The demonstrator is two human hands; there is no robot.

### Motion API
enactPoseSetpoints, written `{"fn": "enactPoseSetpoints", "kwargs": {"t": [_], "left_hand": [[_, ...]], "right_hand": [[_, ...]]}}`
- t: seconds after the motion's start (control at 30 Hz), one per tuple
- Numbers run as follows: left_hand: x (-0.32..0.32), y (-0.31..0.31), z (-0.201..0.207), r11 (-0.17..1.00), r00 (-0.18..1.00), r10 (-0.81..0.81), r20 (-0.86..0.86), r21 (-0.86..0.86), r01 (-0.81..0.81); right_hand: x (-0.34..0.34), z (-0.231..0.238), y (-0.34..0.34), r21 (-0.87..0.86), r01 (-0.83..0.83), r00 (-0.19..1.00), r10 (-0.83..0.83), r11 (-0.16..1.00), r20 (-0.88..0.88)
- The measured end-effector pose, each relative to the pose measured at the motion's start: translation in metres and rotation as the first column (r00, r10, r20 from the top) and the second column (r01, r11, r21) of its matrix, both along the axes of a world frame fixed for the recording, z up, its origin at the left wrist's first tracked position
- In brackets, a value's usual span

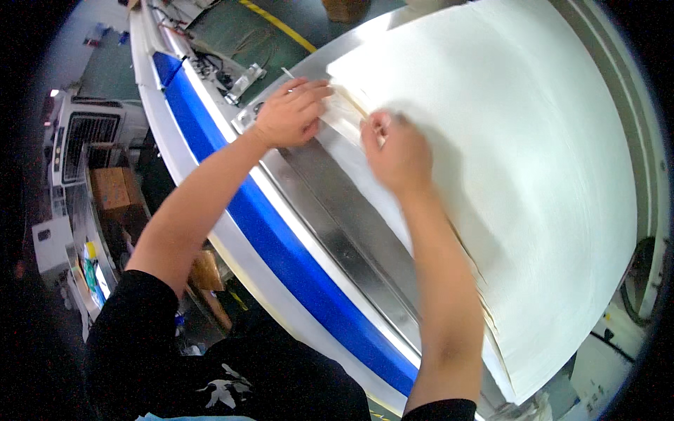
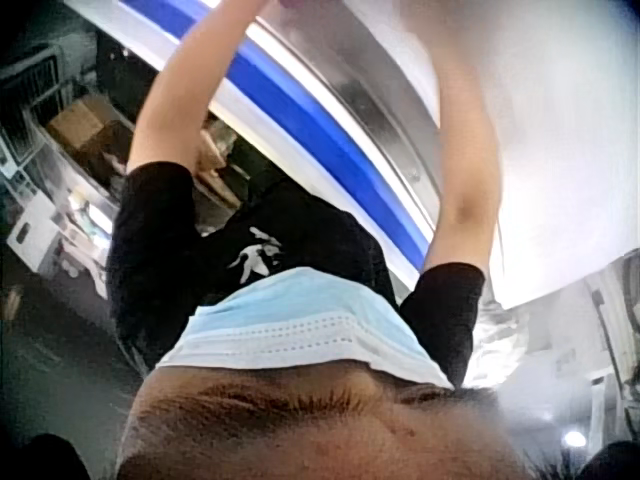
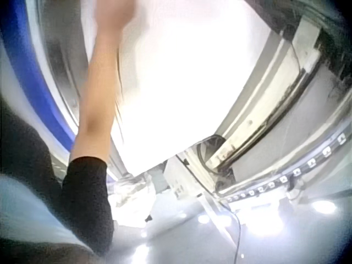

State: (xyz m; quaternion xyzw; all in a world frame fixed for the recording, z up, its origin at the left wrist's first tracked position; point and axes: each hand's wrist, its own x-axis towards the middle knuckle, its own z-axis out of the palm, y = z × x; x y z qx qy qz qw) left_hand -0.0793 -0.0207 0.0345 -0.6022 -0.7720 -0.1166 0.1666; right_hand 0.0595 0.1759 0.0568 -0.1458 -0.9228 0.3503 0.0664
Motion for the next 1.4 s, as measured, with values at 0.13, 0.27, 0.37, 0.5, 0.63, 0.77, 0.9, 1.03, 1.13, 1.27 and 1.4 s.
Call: {"fn": "enactPoseSetpoints", "kwargs": {"t": [0.13,0.27,0.37,0.5,0.63,0.77,0.9,1.03,1.13,1.27,1.4], "left_hand": [[-0.010,-0.002,0.017,0.903,0.990,0.114,0.081,-0.425,-0.069],[0.003,0.028,0.038,0.678,0.976,0.182,-0.118,-0.704,-0.212],[0.014,0.055,0.044,0.594,0.961,0.181,-0.210,-0.756,-0.276],[0.012,0.089,0.026,0.357,0.940,0.067,-0.333,-0.872,-0.335],[-0.009,0.089,0.002,0.484,0.940,0.120,-0.319,-0.808,-0.336],[-0.071,0.047,-0.040,0.662,0.952,0.104,-0.287,-0.694,-0.282],[-0.131,0.018,-0.073,0.609,0.928,0.208,-0.308,-0.702,-0.369],[-0.167,-0.002,-0.081,0.607,0.885,0.451,-0.117,-0.687,-0.400],[-0.173,-0.009,-0.066,0.721,0.937,0.324,-0.133,-0.606,-0.336],[-0.128,-0.006,-0.027,0.655,0.924,-0.026,-0.381,-0.705,-0.273],[-0.007,0.073,0.011,0.571,0.948,0.084,-0.305,-0.766,-0.297]], "right_hand": [[0.127,-0.004,-0.002,0.230,0.232,0.966,-0.252,0.945,0.059],[0.283,-0.010,0.052,0.416,0.401,0.814,-0.526,0.816,0.246],[0.417,-0.015,0.107,0.583,0.434,0.688,-0.671,0.686,0.277],[0.573,-0.013,0.167,0.647,0.479,0.476,-0.795,0.594,0.377],[0.685,-0.004,0.216,0.677,0.487,0.362,-0.833,0.551,0.418],[0.758,-0.001,0.250,0.742,0.472,0.193,-0.877,0.477,0.440],[0.825,0.018,0.285,0.716,0.446,0.018,-0.806,0.537,0.592],[0.864,0.026,0.303,0.604,0.491,-0.027,-0.682,0.628,0.731],[0.880,0.002,0.301,0.680,0.332,0.031,-0.727,0.654,0.685],[0.891,-0.005,0.302,0.724,0.301,0.013,-0.762,0.621,0.648],[0.908,0.034,0.295,0.700,0.264,0.078,-0.738,0.664,0.670]]}}
